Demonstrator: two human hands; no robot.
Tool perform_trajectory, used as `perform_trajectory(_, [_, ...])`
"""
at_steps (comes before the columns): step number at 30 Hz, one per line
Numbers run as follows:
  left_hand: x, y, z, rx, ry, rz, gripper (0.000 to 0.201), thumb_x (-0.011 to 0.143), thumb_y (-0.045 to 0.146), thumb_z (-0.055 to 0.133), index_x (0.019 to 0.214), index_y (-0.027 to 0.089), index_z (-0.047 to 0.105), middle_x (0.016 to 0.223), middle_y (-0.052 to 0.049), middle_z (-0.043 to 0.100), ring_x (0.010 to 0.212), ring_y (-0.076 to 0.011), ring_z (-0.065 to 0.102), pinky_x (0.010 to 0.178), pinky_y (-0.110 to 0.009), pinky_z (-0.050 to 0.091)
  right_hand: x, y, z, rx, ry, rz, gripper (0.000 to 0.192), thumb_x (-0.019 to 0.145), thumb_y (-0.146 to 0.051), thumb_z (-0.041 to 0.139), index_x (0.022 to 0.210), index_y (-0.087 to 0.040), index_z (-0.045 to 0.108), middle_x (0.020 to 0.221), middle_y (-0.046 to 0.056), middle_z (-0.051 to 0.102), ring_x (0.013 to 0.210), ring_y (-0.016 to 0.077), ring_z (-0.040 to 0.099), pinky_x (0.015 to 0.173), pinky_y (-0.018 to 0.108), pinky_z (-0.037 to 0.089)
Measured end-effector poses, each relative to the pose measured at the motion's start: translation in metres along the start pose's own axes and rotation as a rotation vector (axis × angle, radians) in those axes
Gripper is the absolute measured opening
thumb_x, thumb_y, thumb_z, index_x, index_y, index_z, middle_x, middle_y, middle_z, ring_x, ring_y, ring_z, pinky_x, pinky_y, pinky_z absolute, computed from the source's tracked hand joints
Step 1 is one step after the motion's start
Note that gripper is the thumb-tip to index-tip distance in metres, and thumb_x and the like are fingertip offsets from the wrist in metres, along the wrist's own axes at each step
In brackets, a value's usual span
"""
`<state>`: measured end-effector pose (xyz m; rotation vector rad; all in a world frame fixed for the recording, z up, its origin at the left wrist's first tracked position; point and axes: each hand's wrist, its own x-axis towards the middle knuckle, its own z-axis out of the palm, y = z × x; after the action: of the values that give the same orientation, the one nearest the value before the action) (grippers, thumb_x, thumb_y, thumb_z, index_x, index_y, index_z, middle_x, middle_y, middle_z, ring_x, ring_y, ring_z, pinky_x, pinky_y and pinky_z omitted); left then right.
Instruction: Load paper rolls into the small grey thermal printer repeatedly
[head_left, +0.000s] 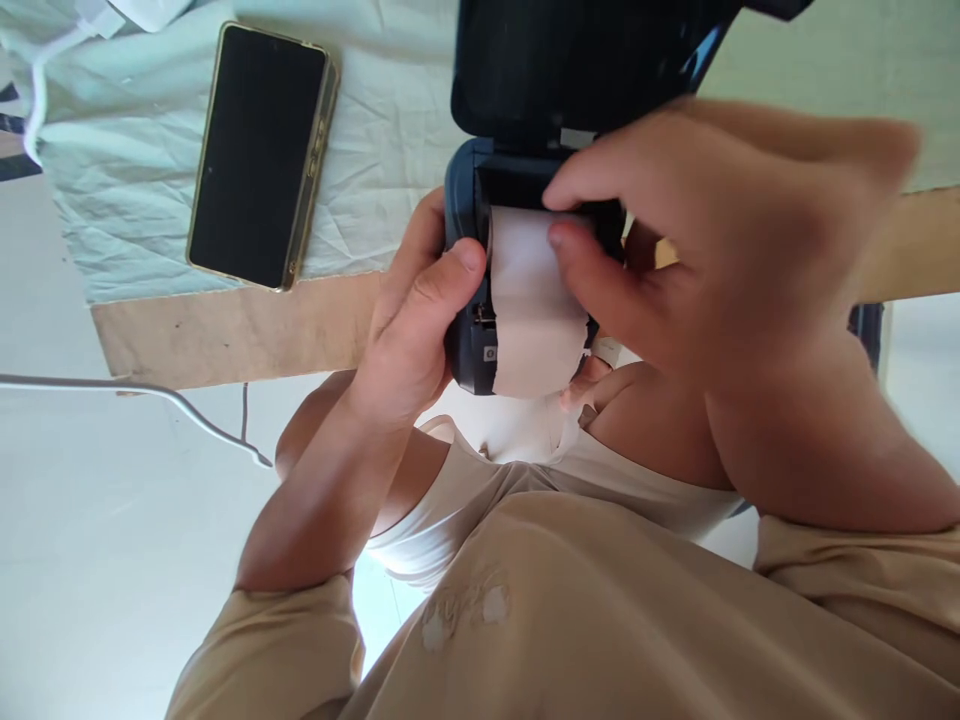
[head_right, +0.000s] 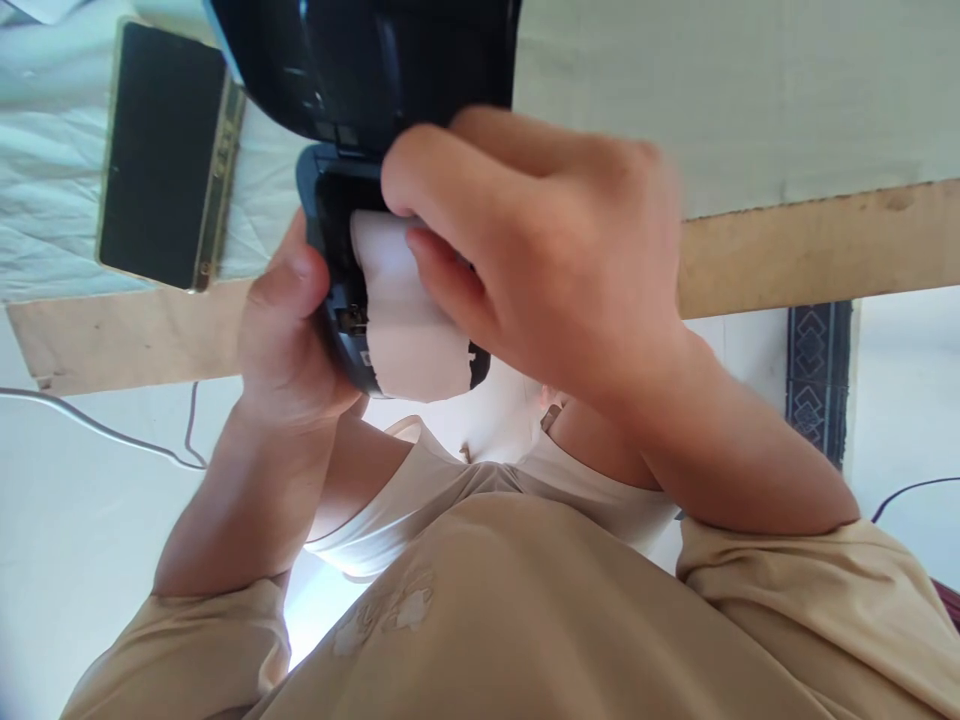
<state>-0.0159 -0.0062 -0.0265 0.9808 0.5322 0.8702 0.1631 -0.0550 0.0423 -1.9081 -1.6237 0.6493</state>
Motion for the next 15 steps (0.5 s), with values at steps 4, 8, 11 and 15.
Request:
perform_trajectory(4, [0.0,0.002,0.003,0.101,0.014,0.025,0.035,0.097,0.054,0.071,0.116,0.024,0.069,0.123,-0.004,0.074,0.138,-0.0304,0.063,0.097,-0.034,0.062,-0.003,-0.013,0.003,-0.48,-0.081,-0.027,0.012,0.093,-0.039,0.06,0.098,-0.03,0.066,0.087,0.002,0.069,0.073,0.017,0.055,0.059,0.033,0.015])
perform_trajectory(8, [0.002,0.001,0.005,0.154,-0.034,0.044,0.037,0.099,0.055,0.069,0.114,0.021,0.069,0.122,-0.008,0.073,0.135,-0.0318,0.064,0.104,-0.038,0.06,-0.005,-0.009,-0.001,-0.441,-0.109,-0.06,0.032,0.085,-0.037,0.07,0.117,-0.037,0.066,0.087,0.001,0.07,0.071,0.0187,0.058,0.058,0.032,0.026])
perform_trajectory(11, [0.001,0.002,0.003,0.11,-0.043,0.053,0.033,0.101,0.051,0.067,0.117,0.022,0.069,0.119,-0.007,0.071,0.138,-0.0304,0.062,0.114,-0.041,0.055,-0.01,0.003,-0.011,-0.154,-0.017,-0.205,0.03,0.083,-0.033,0.071,0.113,-0.037,0.067,0.09,-0.004,0.071,0.067,0.0118,0.057,0.063,0.031,0.04])
perform_trajectory(15, [0.0,0.003,0.0,0.06,0.027,0.02,0.037,0.1,0.053,0.068,0.117,0.02,0.068,0.117,-0.006,0.071,0.143,-0.0296,0.058,0.122,-0.045,0.049,-0.01,0.028,-0.033,0.459,-0.07,-0.165,0.035,0.085,-0.051,0.073,0.117,-0.039,0.069,0.134,-0.009,0.069,0.08,0.0091,0.067,0.057,0.029,0.047])
